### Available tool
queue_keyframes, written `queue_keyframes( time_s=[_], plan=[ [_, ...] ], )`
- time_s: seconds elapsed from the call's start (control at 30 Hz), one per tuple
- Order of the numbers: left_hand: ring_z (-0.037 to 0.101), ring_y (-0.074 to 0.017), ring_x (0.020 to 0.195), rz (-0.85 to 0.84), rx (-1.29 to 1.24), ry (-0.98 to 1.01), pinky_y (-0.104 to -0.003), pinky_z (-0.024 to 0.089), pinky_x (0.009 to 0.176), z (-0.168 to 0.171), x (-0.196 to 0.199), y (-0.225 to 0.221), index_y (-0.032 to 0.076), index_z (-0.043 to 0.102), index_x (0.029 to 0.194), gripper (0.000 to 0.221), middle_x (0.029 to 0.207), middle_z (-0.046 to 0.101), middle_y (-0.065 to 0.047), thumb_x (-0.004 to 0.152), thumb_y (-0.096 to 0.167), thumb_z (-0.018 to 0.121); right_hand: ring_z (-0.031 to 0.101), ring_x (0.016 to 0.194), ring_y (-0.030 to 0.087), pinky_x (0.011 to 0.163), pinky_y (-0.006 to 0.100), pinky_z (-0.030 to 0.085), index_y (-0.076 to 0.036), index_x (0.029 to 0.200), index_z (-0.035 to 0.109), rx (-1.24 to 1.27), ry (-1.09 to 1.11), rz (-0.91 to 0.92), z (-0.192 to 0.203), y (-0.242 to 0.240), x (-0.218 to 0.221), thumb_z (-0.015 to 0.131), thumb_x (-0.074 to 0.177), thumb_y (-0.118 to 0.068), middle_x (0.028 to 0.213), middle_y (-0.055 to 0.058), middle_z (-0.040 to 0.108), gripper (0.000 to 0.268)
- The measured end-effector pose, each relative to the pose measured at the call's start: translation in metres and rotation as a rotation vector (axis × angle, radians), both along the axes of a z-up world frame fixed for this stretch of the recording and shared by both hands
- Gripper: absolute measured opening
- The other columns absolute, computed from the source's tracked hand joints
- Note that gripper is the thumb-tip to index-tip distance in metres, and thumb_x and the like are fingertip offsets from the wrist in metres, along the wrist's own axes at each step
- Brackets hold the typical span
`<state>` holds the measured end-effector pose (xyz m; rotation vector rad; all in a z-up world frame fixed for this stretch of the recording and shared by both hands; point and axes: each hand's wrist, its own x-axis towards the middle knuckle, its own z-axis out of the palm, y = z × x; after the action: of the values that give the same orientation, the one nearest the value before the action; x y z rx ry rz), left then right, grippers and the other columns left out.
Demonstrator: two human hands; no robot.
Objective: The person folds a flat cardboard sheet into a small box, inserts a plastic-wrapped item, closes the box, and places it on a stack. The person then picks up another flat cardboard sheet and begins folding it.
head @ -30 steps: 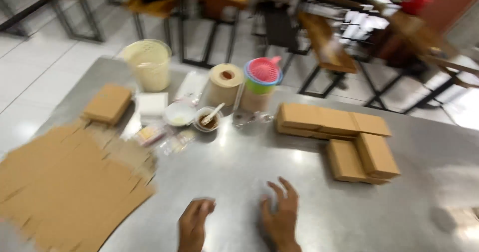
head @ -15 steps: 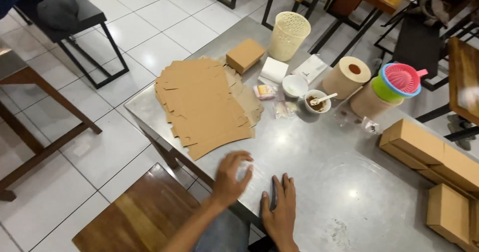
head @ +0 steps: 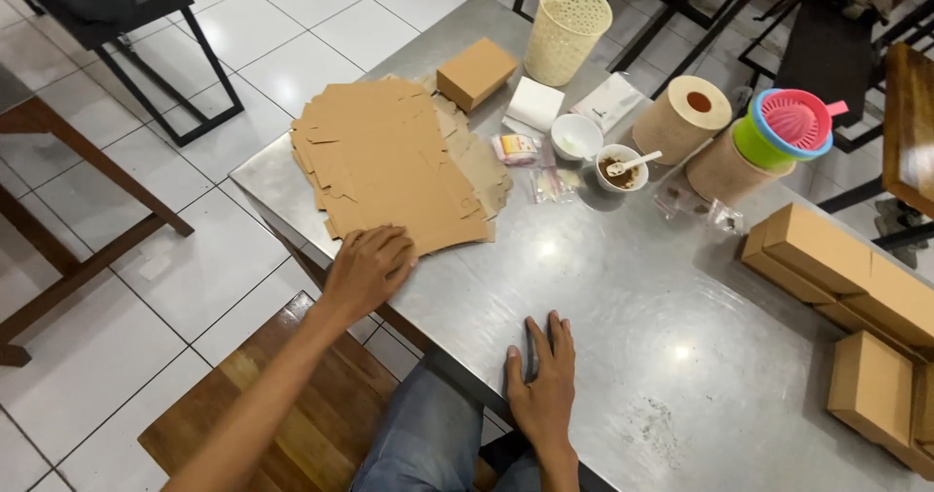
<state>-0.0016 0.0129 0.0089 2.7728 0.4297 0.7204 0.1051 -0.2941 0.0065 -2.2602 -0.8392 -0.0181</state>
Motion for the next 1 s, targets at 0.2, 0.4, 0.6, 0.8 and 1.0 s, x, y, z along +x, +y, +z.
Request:
queue_keyframes(
  time_s=[0.2,0.4,0.6,0.8,1.0],
  plan=[
    [0.076,-0.0288,0.082,-0.029,0.043,-0.129,-0.049,0.057,0.077,0.027,-0.001,0.015,0.003,0.075,0.106,0.024,0.105,0.081,-0.01,0.107,0.016,0.055,0.027,0.157,0.034,0.123,0.053,0.03,-0.016,0.143,0.062,0.045,-0.026,0.014,-0.001,-0.001,0.001,0.062,0.098,-0.028,0.165,0.012,0.04,0.047],
    [0.063,-0.0281,0.067,0.11,0.285,-0.325,-0.042,0.054,0.07,0.1,0.003,0.047,0.009,0.076,0.09,0.017,0.074,0.068,-0.005,0.103,0.012,0.066,0.028,0.157,0.032,0.124,0.051,0.029,-0.015,0.142,0.063,0.083,-0.03,0.017,-0.002,-0.001,0.001,0.06,0.099,-0.029,0.164,0.011,0.04,0.045],
    [0.055,-0.0237,0.064,0.0,0.446,-0.328,-0.042,0.052,0.092,0.213,0.003,0.037,0.008,0.07,0.098,0.011,0.071,0.06,-0.004,0.109,0.009,0.069,0.031,0.156,0.034,0.124,0.054,0.03,-0.016,0.14,0.064,0.163,0.027,0.006,0.0,-0.003,0.0,0.061,0.098,-0.029,0.159,0.011,0.048,0.044],
    [0.065,-0.0179,0.073,-0.311,-0.085,-0.11,-0.03,0.047,0.055,0.299,0.009,-0.012,-0.001,0.077,0.105,0.02,0.096,0.079,-0.009,0.103,0.012,0.063,0.059,0.138,0.024,0.114,0.037,0.05,-0.009,0.13,0.071,0.544,0.406,-0.079,0.04,-0.011,-0.004,0.06,0.096,-0.015,0.139,0.009,0.068,0.036],
    [0.069,-0.0088,0.059,-0.715,-0.402,0.305,-0.02,0.047,0.044,0.317,0.058,-0.039,0.016,0.082,0.106,0.035,0.084,0.083,0.002,0.099,0.036,0.055,0.063,0.135,0.037,0.103,0.047,0.056,0.001,0.143,0.053,0.973,0.735,-0.13,0.028,-0.06,0.012,0.053,0.097,-0.026,0.144,0.019,0.063,0.054]
  ],
)
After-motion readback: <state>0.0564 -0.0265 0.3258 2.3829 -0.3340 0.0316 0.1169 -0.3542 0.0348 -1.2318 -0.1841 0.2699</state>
